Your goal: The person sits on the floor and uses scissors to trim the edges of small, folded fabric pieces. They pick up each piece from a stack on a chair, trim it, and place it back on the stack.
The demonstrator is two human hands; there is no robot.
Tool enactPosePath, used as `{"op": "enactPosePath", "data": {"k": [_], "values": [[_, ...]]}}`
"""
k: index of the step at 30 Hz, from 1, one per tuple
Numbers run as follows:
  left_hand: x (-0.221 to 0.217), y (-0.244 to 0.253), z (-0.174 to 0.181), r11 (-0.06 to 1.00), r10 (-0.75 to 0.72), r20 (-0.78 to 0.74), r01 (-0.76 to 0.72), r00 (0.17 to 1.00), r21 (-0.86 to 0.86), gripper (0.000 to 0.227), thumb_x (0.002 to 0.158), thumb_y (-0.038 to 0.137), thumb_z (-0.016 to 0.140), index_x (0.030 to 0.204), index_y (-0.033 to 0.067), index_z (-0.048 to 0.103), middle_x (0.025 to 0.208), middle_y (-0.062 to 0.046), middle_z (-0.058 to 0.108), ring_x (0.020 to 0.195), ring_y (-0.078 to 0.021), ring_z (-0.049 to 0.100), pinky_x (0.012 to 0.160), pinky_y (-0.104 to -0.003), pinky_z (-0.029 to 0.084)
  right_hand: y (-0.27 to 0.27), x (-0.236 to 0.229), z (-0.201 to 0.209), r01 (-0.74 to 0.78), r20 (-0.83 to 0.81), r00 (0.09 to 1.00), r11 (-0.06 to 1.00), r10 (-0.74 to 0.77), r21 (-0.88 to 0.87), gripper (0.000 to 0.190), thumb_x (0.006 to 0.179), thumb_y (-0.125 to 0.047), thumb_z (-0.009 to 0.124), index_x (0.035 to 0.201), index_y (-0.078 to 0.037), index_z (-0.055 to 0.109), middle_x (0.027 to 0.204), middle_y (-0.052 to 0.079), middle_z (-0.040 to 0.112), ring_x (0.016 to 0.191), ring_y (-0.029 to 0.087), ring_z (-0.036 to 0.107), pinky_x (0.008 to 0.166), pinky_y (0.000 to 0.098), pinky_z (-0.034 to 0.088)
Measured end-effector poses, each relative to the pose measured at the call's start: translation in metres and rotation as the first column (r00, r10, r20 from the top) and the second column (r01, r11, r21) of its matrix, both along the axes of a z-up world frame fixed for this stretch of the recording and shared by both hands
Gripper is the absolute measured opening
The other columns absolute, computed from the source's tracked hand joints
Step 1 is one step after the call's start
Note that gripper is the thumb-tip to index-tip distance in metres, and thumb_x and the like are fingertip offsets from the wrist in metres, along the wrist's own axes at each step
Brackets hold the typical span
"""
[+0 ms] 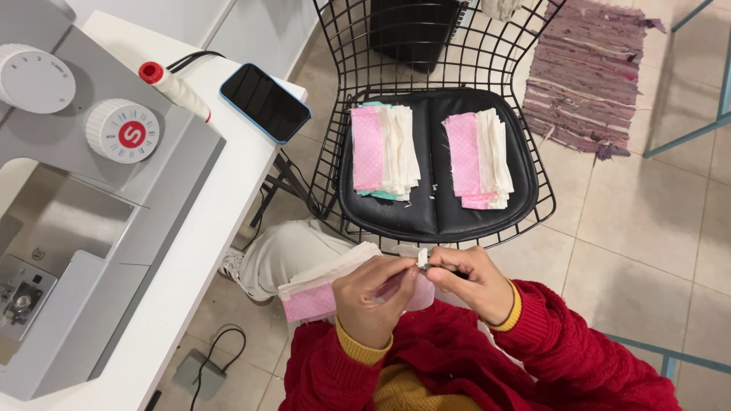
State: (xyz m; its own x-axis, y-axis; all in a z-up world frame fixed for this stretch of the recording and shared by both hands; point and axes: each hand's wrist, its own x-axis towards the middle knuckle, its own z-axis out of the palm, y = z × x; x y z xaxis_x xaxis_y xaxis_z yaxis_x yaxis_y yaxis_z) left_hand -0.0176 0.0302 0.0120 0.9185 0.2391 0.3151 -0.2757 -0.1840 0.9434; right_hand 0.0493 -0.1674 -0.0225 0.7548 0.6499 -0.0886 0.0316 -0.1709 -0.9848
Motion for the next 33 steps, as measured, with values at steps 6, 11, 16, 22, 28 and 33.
{"op": "enactPosePath", "data": {"k": [6, 11, 16, 22, 28, 33], "values": [[0.0, -0.001, -0.003, 1.0, 0.002, 0.018, -0.002, 1.0, 0.028, 0.013, 0.083, -0.003, 0.078, 0.096, -0.0005, 0.075, 0.087, -0.01, 0.076, 0.073, -0.0161, 0.072, 0.063, -0.026, 0.056, 0.001, -0.001, 0.003, 0.014, 0.038, 0.999, 1.0, -0.013, -0.022, 0.035, 0.102, -0.027, 0.061, 0.077, -0.002, 0.059, 0.059, -0.001, 0.049, 0.055, 0.008, 0.043, 0.051, 0.0272, 0.037], [-0.001, -0.001, 0.0, 0.999, -0.012, 0.019, 0.011, 1.0, 0.035, 0.015, 0.083, -0.003, 0.078, 0.098, -0.0003, 0.076, 0.086, -0.01, 0.076, 0.072, -0.0155, 0.072, 0.062, -0.025, 0.055, -0.001, -0.003, 0.002, 0.002, 0.01, 1.0, 1.0, -0.001, -0.024, 0.028, 0.099, -0.025, 0.062, 0.084, -0.001, 0.065, 0.06, -0.001, 0.049, 0.056, 0.009, 0.04, 0.05, 0.0275, 0.036], [-0.002, 0.0, -0.002, 1.0, -0.006, -0.041, 0.007, 0.999, 0.018, 0.013, 0.083, -0.001, 0.079, 0.096, -0.0002, 0.077, 0.082, -0.009, 0.075, 0.069, -0.0126, 0.07, 0.059, -0.024, 0.054, -0.01, 0.001, 0.0, 0.028, 0.003, 1.0, 0.999, -0.028, -0.022, 0.034, 0.102, -0.027, 0.063, 0.08, -0.001, 0.063, 0.061, -0.001, 0.049, 0.057, 0.009, 0.041, 0.052, 0.0272, 0.036], [-0.006, 0.009, -0.034, 0.936, -0.24, -0.21, 0.169, 0.948, -0.309, 0.008, 0.098, 0.003, 0.07, 0.103, -0.0035, 0.071, 0.082, -0.008, 0.073, 0.068, -0.0076, 0.06, 0.059, -0.023, 0.048, -0.017, 0.038, 0.013, -0.067, 0.287, 0.958, 0.969, -0.003, 0.236, 0.036, 0.086, -0.035, 0.085, 0.097, -0.008, 0.064, 0.084, -0.003, 0.061, 0.065, 0.007, 0.047, 0.059, 0.024, 0.037], [-0.007, 0.035, -0.087, 0.854, -0.207, 0.109, 0.234, 0.972, -0.465, 0.01, 0.104, 0.007, 0.06, 0.108, -0.0021, 0.064, 0.081, -0.002, 0.07, 0.064, -0.0061, 0.061, 0.053, -0.02, 0.048, -0.03, 0.069, -0.059, -0.388, -0.137, 0.916, 0.92, 0.377, -0.062, 0.045, 0.074, -0.024, 0.093, 0.108, -0.003, 0.071, 0.084, -0.001, 0.063, 0.061, 0.004, 0.04, 0.054, 0.0229, 0.033], [-0.039, 0.066, -0.123, 0.896, -0.149, -0.24, 0.028, 0.959, -0.443, 0.013, 0.107, 0.005, 0.057, 0.117, -0.0023, 0.063, 0.077, 0.0, 0.057, 0.059, -0.0021, 0.042, 0.053, -0.016, 0.032, -0.053, 0.072, -0.063, -0.158, -0.124, 0.975, 0.969, 0.184, 0.189, 0.02, 0.089, -0.006, 0.081, 0.101, -0.004, 0.065, 0.1, 0.0, 0.069, 0.089, 0.005, 0.061, 0.078, 0.0236, 0.05]]}}
